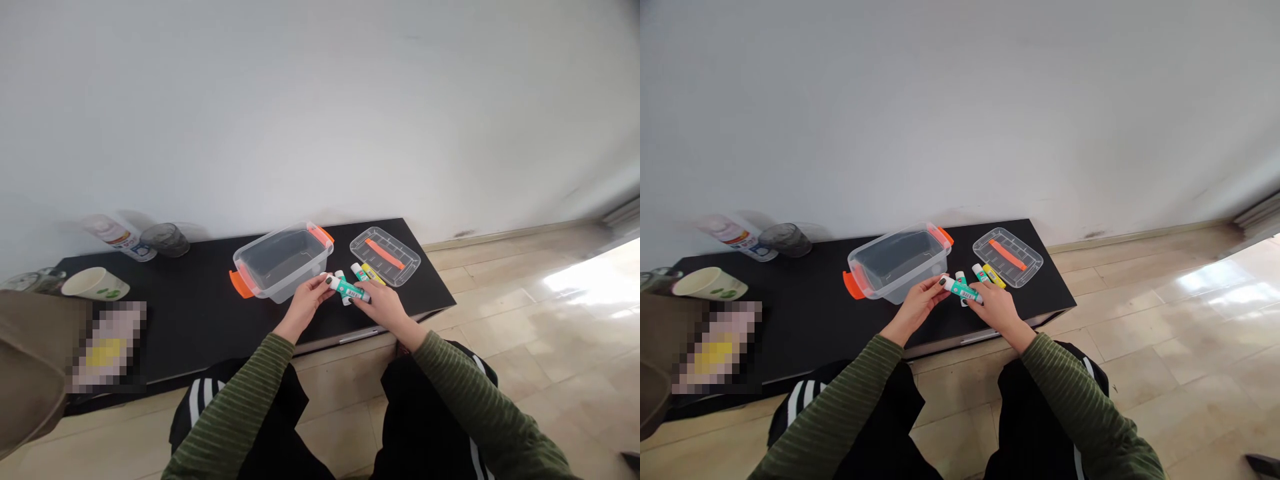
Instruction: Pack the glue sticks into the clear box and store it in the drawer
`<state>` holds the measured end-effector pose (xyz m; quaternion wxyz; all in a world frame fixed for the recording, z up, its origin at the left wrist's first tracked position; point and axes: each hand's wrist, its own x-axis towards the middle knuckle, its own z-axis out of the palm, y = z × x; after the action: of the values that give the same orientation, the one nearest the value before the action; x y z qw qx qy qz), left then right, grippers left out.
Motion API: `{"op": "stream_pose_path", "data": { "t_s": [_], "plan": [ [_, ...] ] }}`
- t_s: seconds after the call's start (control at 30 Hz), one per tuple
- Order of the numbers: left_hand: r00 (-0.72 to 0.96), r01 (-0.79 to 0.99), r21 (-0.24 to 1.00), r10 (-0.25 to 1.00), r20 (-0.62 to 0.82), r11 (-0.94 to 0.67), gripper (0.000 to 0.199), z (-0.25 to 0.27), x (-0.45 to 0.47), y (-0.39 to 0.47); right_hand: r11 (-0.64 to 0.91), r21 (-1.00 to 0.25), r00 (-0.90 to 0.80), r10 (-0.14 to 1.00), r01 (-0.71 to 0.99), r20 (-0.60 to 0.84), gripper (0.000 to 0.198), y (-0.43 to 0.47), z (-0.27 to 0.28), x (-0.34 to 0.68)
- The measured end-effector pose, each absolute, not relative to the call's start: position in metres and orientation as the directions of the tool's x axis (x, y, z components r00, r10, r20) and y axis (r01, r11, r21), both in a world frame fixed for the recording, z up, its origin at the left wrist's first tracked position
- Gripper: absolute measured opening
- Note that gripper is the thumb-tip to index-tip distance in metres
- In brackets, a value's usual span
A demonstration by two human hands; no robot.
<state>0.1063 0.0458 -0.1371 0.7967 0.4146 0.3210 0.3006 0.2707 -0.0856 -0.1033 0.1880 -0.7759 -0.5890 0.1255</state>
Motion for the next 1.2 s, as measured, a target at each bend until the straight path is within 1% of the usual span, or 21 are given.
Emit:
{"op": "stream_pose_path", "data": {
  "t_s": [0.23, 0.37, 0.5, 0.63, 0.7, 0.73, 0.8, 0.83, 0.9, 0.97, 1.03, 1.13, 1.2],
  "plan": [
    [0.62, -0.214, 0.863, 0.746, -0.242, 0.458, 0.04, -0.137, 0.109, 0.045, -0.233, -0.444, 0.275, 0.961, 0.865, 0.032, 0.034, -0.087, -0.103, 0.27],
    [0.637, -0.199, 0.876, 0.737, -0.225, 0.439, 0.044, -0.136, 0.11, 0.046, -0.26, -0.472, 0.282, 0.959, 0.842, -0.025, 0.034, -0.086, -0.099, 0.269],
    [0.662, -0.164, 0.889, 0.716, -0.221, 0.427, 0.044, -0.134, 0.109, 0.047, -0.277, -0.59, 0.286, 0.955, 0.758, -0.081, 0.028, -0.086, -0.099, 0.27],
    [0.702, -0.15, 0.897, 0.684, -0.2, 0.416, 0.043, -0.136, 0.109, 0.047, -0.288, -0.767, 0.235, 0.955, 0.573, -0.182, 0.024, -0.087, -0.106, 0.273],
    [0.714, -0.141, 0.908, 0.675, -0.183, 0.395, 0.043, -0.14, 0.112, 0.048, -0.294, -0.779, 0.223, 0.954, 0.554, -0.201, 0.023, -0.087, -0.108, 0.275],
    [0.715, -0.124, 0.919, 0.676, -0.178, 0.373, 0.044, -0.143, 0.114, 0.048, -0.3, -0.751, 0.23, 0.952, 0.589, -0.2, 0.022, -0.086, -0.108, 0.275],
    [0.693, -0.043, 0.956, 0.698, -0.18, 0.289, 0.044, -0.149, 0.119, 0.052, -0.323, -0.633, 0.261, 0.946, 0.703, -0.193, 0.023, -0.082, -0.107, 0.275],
    [0.667, 0.023, 0.977, 0.724, -0.174, 0.213, 0.043, -0.152, 0.121, 0.054, -0.342, -0.553, 0.287, 0.94, 0.76, -0.187, 0.024, -0.08, -0.106, 0.275],
    [0.596, 0.182, 0.983, 0.796, -0.104, -0.009, 0.04, -0.158, 0.125, 0.06, -0.394, -0.394, 0.356, 0.919, 0.83, -0.168, 0.03, -0.075, -0.103, 0.276],
    [0.545, 0.327, 0.915, 0.838, 0.019, -0.234, 0.039, -0.162, 0.128, 0.066, -0.456, -0.279, 0.43, 0.89, 0.845, -0.152, 0.035, -0.069, -0.102, 0.277],
    [0.542, 0.426, 0.826, 0.835, 0.095, -0.37, 0.041, -0.166, 0.13, 0.071, -0.516, -0.219, 0.492, 0.856, 0.828, -0.158, 0.037, -0.063, -0.103, 0.28],
    [0.582, 0.52, 0.721, 0.808, 0.093, -0.458, 0.044, -0.172, 0.13, 0.072, -0.569, -0.178, 0.54, 0.821, 0.803, -0.187, 0.035, -0.056, -0.108, 0.284],
    [0.603, 0.558, 0.663, 0.793, 0.089, -0.499, 0.044, -0.175, 0.129, 0.07, -0.568, -0.166, 0.538, 0.82, 0.806, -0.196, 0.035, -0.052, -0.112, 0.284]
  ]
}}
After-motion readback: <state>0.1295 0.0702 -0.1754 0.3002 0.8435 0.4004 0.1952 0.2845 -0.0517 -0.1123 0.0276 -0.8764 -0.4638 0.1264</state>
